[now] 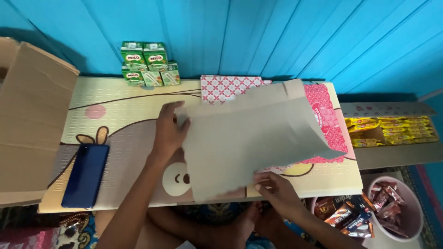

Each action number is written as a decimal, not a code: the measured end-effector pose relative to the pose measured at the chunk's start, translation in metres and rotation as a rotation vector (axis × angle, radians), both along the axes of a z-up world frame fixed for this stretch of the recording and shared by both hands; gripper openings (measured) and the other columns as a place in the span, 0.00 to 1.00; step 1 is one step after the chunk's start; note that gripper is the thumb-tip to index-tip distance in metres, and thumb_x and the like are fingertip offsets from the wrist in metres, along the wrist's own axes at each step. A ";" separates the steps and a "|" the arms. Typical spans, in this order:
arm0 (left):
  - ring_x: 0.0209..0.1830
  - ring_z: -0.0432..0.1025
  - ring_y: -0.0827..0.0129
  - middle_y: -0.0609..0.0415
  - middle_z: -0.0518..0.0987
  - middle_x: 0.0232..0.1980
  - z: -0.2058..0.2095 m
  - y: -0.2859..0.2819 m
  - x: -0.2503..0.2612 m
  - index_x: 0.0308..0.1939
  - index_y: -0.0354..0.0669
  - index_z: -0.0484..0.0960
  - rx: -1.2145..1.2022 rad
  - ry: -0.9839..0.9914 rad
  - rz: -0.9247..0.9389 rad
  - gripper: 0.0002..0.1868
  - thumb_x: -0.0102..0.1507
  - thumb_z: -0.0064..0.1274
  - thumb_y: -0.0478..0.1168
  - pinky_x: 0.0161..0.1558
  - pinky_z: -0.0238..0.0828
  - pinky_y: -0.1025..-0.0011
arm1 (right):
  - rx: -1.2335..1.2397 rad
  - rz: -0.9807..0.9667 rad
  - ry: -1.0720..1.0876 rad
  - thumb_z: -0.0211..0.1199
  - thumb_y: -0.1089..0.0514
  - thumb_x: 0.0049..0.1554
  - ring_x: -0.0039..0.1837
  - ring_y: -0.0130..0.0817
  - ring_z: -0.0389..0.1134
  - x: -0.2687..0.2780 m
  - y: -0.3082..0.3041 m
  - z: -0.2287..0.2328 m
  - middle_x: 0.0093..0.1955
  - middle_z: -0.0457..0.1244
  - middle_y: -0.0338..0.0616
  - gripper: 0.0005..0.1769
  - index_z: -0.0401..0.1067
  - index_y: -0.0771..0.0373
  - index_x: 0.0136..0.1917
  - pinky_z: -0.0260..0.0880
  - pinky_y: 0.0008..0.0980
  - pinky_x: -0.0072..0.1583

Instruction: Folding and assembling a cardboard box with decorative paper while sitting on the floor.

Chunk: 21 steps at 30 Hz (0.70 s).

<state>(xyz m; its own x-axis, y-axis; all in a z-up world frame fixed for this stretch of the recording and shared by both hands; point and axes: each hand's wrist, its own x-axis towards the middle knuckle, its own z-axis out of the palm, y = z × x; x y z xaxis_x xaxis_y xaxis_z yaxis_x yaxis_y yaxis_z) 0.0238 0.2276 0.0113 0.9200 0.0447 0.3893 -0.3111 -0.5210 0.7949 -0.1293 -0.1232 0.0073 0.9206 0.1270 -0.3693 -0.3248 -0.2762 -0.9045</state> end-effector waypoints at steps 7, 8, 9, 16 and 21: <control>0.67 0.66 0.44 0.37 0.71 0.68 -0.006 0.007 -0.023 0.61 0.34 0.72 0.080 -0.051 -0.014 0.25 0.58 0.53 0.30 0.66 0.64 0.56 | -0.273 0.150 -0.034 0.66 0.56 0.55 0.46 0.27 0.75 0.010 0.016 0.041 0.52 0.76 0.37 0.16 0.82 0.61 0.55 0.77 0.26 0.51; 0.67 0.66 0.44 0.37 0.71 0.68 -0.010 0.006 -0.038 0.61 0.34 0.72 0.078 -0.038 -0.010 0.25 0.58 0.53 0.30 0.66 0.64 0.56 | -0.274 0.156 -0.022 0.66 0.56 0.55 0.46 0.27 0.75 0.010 0.021 0.053 0.52 0.76 0.37 0.16 0.82 0.61 0.55 0.77 0.26 0.51; 0.65 0.69 0.48 0.42 0.73 0.67 -0.013 0.004 -0.052 0.57 0.38 0.76 0.110 -0.062 -0.027 0.23 0.57 0.57 0.31 0.65 0.66 0.58 | -0.396 0.229 -0.186 0.67 0.57 0.53 0.44 0.28 0.75 0.012 0.026 0.065 0.48 0.75 0.34 0.13 0.81 0.58 0.52 0.76 0.27 0.49; 0.65 0.68 0.55 0.54 0.75 0.64 0.005 -0.006 -0.129 0.51 0.44 0.81 0.168 -0.042 -0.215 0.21 0.54 0.62 0.40 0.66 0.62 0.59 | -0.867 0.507 -1.060 0.64 0.61 0.54 0.57 0.38 0.68 0.039 0.055 0.113 0.58 0.65 0.40 0.12 0.75 0.60 0.53 0.67 0.41 0.60; 0.66 0.70 0.55 0.50 0.75 0.65 0.003 -0.010 -0.141 0.63 0.41 0.74 0.134 0.055 -0.156 0.32 0.54 0.64 0.39 0.65 0.66 0.61 | -1.017 0.628 -1.031 0.62 0.58 0.54 0.66 0.38 0.65 0.050 0.044 0.076 0.62 0.63 0.41 0.18 0.71 0.59 0.58 0.61 0.47 0.70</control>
